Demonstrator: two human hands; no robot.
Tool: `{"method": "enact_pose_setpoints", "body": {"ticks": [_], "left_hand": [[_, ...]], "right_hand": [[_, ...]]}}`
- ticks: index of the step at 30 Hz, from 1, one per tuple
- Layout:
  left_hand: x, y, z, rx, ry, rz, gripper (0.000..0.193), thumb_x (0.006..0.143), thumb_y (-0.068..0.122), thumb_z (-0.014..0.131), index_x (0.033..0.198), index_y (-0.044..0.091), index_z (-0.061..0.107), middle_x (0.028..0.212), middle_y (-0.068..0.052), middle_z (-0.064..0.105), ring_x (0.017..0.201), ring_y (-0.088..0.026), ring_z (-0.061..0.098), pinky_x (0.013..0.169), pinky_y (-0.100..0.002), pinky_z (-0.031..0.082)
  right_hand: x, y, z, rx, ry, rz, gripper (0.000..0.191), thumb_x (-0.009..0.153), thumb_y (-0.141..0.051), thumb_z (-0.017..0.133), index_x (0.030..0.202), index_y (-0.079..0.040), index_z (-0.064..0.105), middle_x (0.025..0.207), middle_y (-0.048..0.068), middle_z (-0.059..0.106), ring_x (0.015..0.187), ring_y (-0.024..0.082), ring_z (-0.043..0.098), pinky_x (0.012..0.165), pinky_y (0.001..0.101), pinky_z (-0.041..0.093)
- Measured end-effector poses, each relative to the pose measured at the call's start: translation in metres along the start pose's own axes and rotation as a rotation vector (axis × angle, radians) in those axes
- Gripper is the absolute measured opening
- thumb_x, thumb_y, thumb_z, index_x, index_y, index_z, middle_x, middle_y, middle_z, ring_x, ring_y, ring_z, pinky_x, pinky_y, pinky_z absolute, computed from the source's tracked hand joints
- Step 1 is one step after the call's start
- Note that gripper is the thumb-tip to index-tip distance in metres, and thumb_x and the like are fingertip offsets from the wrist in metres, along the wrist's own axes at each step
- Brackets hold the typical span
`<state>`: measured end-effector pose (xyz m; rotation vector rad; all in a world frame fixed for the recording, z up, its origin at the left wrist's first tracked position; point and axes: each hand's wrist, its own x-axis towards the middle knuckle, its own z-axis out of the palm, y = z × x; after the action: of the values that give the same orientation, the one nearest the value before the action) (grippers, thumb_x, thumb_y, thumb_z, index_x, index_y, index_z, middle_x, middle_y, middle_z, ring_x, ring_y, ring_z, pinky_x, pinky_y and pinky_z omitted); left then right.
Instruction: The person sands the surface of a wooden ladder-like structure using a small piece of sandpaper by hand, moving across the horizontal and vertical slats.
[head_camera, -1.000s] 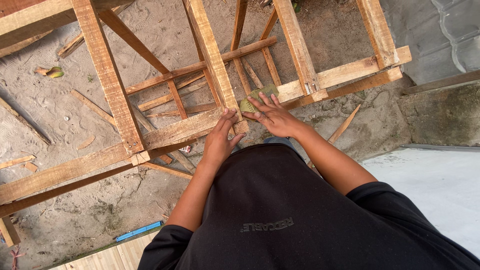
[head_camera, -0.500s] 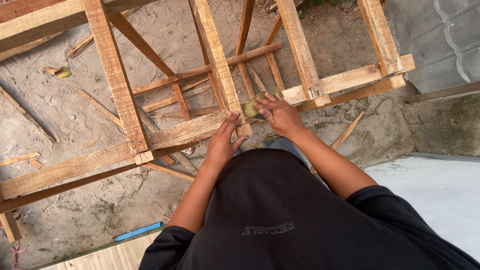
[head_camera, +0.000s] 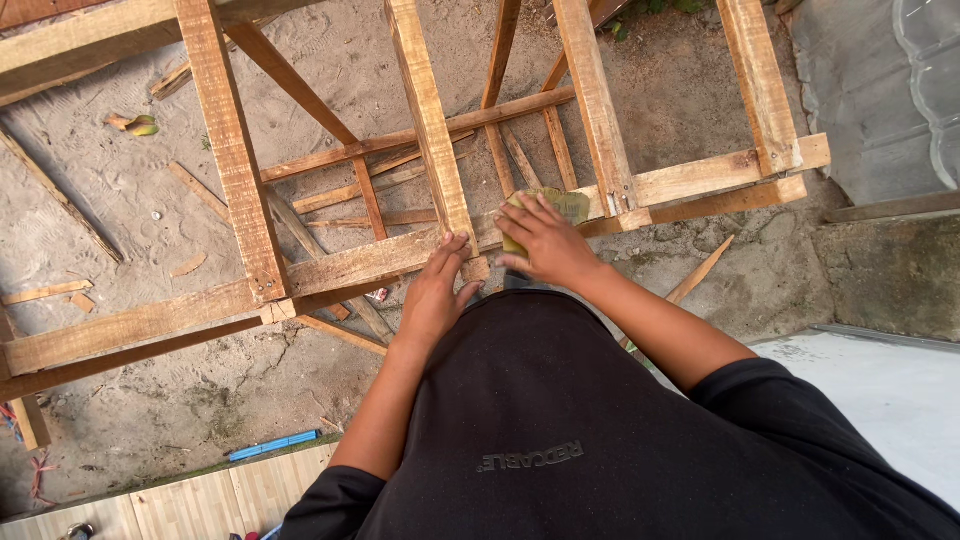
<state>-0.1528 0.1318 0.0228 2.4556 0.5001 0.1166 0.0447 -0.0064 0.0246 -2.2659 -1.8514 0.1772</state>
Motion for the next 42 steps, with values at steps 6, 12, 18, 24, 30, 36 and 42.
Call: {"method": "enact_pose_setpoints", "body": {"ticks": [6,12,18,24,30,36,42], "left_hand": [[-0.005,0.009,-0.008,-0.053,0.037,-0.022,0.052,0.083,0.018,0.080,0.130,0.008,0.062,0.152,-0.005,0.053,0.146,-0.029,0.044,0.113,-0.042,0.046],[-0.010,0.014,-0.012,-0.074,0.076,-0.028,0.054,0.082,0.019,0.082,0.130,0.008,0.062,0.151,-0.004,0.053,0.144,-0.029,0.045,0.115,-0.044,0.044],[-0.010,0.018,-0.010,-0.046,0.009,-0.151,0.055,0.082,0.024,0.081,0.133,0.012,0.062,0.152,-0.001,0.052,0.145,-0.027,0.042,0.113,-0.045,0.041],[-0.013,0.020,-0.010,-0.077,0.057,-0.153,0.054,0.082,0.023,0.082,0.131,0.013,0.063,0.152,0.001,0.054,0.147,-0.025,0.042,0.116,-0.043,0.043],[-0.011,0.019,-0.013,-0.078,0.025,-0.188,0.058,0.078,0.021,0.084,0.131,0.013,0.064,0.153,0.001,0.052,0.145,-0.025,0.042,0.117,-0.044,0.039],[-0.014,0.017,-0.013,-0.104,0.054,-0.156,0.059,0.079,0.016,0.083,0.134,0.010,0.062,0.153,-0.001,0.052,0.147,-0.027,0.042,0.120,-0.044,0.038],[-0.014,0.017,-0.014,-0.101,0.064,-0.162,0.058,0.077,0.017,0.085,0.131,0.009,0.063,0.152,-0.003,0.053,0.145,-0.028,0.043,0.119,-0.044,0.038]], "right_hand": [[-0.004,0.015,-0.022,0.114,-0.312,-0.012,0.085,0.089,-0.058,0.064,0.157,-0.012,0.042,0.166,0.002,0.020,0.154,0.031,0.009,0.123,0.0588,0.007],[0.012,0.032,-0.057,0.038,-0.588,-0.029,0.051,0.088,-0.043,0.067,0.138,-0.041,0.059,0.167,-0.004,0.024,0.155,0.035,0.017,0.122,0.0597,0.020],[0.006,0.025,-0.051,-0.100,-0.436,0.168,0.068,0.098,-0.064,0.061,0.132,-0.005,0.066,0.161,0.024,0.032,0.133,0.045,0.053,0.107,0.0563,0.050],[-0.003,0.025,-0.045,0.089,-0.384,0.006,0.107,0.074,-0.071,0.075,0.142,0.008,0.048,0.147,0.030,0.039,0.116,0.043,0.060,0.091,0.0510,0.059],[0.007,0.029,-0.055,-0.110,-0.433,-0.018,0.092,0.077,-0.061,0.077,0.147,-0.008,0.047,0.139,0.011,0.050,0.124,0.028,0.048,0.103,0.0466,0.049],[0.007,0.042,-0.051,-0.205,-0.359,-0.204,0.091,0.067,-0.044,0.086,0.145,-0.010,0.055,0.133,0.009,0.058,0.119,0.025,0.051,0.104,0.0408,0.045],[0.014,0.055,-0.043,-0.044,-0.415,-0.114,0.056,0.089,-0.025,0.077,0.141,-0.011,0.059,0.124,0.009,0.065,0.123,0.026,0.059,0.113,0.0413,0.046]]}}
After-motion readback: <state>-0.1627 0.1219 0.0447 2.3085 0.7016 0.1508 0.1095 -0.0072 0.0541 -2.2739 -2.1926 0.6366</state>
